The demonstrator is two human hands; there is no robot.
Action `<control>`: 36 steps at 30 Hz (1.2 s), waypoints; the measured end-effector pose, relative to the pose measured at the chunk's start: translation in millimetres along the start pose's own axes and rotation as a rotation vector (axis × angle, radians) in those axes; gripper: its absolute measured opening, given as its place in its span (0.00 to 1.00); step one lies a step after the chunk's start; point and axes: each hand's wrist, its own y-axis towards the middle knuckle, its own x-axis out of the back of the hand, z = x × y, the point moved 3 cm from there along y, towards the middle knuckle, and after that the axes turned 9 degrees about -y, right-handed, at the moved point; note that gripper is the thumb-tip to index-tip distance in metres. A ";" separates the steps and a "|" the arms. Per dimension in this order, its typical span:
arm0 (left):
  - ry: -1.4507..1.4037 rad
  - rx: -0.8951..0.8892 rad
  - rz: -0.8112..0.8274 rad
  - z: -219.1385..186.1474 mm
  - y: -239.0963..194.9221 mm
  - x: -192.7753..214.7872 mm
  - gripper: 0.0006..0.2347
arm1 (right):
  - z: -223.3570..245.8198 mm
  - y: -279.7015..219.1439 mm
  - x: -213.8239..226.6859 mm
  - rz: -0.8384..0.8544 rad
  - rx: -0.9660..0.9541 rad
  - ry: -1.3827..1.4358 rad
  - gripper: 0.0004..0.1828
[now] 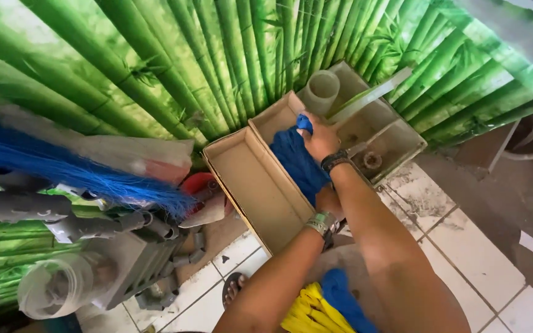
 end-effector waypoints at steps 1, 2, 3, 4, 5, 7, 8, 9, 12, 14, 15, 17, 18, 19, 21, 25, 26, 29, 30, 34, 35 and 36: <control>0.004 0.001 0.002 5.5 0.7 4.1 0.23 | 1.9 -2.5 7.0 0.004 -0.002 0.001 0.30; -0.154 -0.066 0.182 8.5 1.0 3.1 0.21 | 5.3 -4.9 14.7 -0.019 0.046 0.042 0.30; -0.313 -0.132 0.361 10.1 0.7 2.6 0.19 | 8.8 -6.6 22.9 -0.043 0.094 0.082 0.30; -0.312 -0.129 0.363 11.2 5.8 15.7 0.19 | 9.4 -7.9 22.4 -0.040 0.093 0.082 0.30; -0.361 -0.154 0.533 9.2 9.7 24.5 0.14 | 11.1 -7.9 22.7 -0.035 0.114 0.086 0.29; -0.408 -0.176 0.706 23.7 17.3 -13.9 0.11 | 14.4 -8.1 24.9 -0.028 0.133 0.090 0.29; -0.421 -0.148 0.726 41.3 21.4 -62.1 0.12 | 17.0 -8.5 26.7 -0.035 0.160 0.058 0.29; -0.432 -0.115 0.745 60.9 24.1 -109.8 0.12 | 20.0 -10.3 27.4 -0.038 0.187 0.027 0.30; -0.377 -0.100 0.815 44.9 23.4 -67.6 0.12 | 6.3 -3.2 -5.9 -0.157 0.243 -0.024 0.30; -0.396 -0.061 0.832 48.5 24.2 -66.5 0.11 | 15.1 -11.8 12.9 -0.162 0.268 0.022 0.28; -0.416 -0.022 0.844 51.1 25.2 -65.7 0.10 | 21.1 -16.2 22.3 -0.168 0.297 0.069 0.27; -0.410 -0.022 0.828 47.0 25.5 -59.7 0.10 | 11.4 -12.4 6.6 -0.199 0.327 0.023 0.28; -0.403 -0.025 0.813 44.5 25.7 -56.6 0.10 | 6.8 -10.6 -0.5 -0.233 0.356 -0.025 0.29; -0.403 -0.025 0.813 42.1 25.9 -53.7 0.10 | 12.7 -13.2 8.6 -0.232 0.356 -0.025 0.29; -0.380 -0.034 0.771 38.8 25.0 -47.0 0.10 | 23.2 -20.4 25.1 -0.188 0.359 0.035 0.29; -0.351 -0.036 0.738 30.8 25.9 -32.8 0.09 | 25.7 -24.3 29.0 -0.134 0.346 0.071 0.30; -0.338 -0.040 0.718 27.2 27.9 -28.4 0.09 | 23.5 -22.0 23.5 -0.119 0.347 0.047 0.31; -0.318 -0.053 0.682 17.5 28.6 -12.0 0.09 | 6.1 -15.3 -2.6 -0.082 0.331 0.015 0.28; -0.310 -0.062 0.661 12.8 29.4 -5.2 0.09 | -1.0 -11.6 -11.7 -0.062 0.317 0.010 0.25; -0.299 -0.092 0.635 -3.9 26.9 25.8 0.10 | 14.2 -36.6 33.4 -0.065 0.273 0.024 0.24; -0.288 -0.099 0.616 -5.9 26.2 35.0 0.10 | 10.1 -39.1 31.8 -0.088 0.289 0.002 0.23; -0.276 -0.106 0.597 -7.7 25.1 44.9 0.10 | 6.2 -42.3 30.4 -0.110 0.305 -0.020 0.23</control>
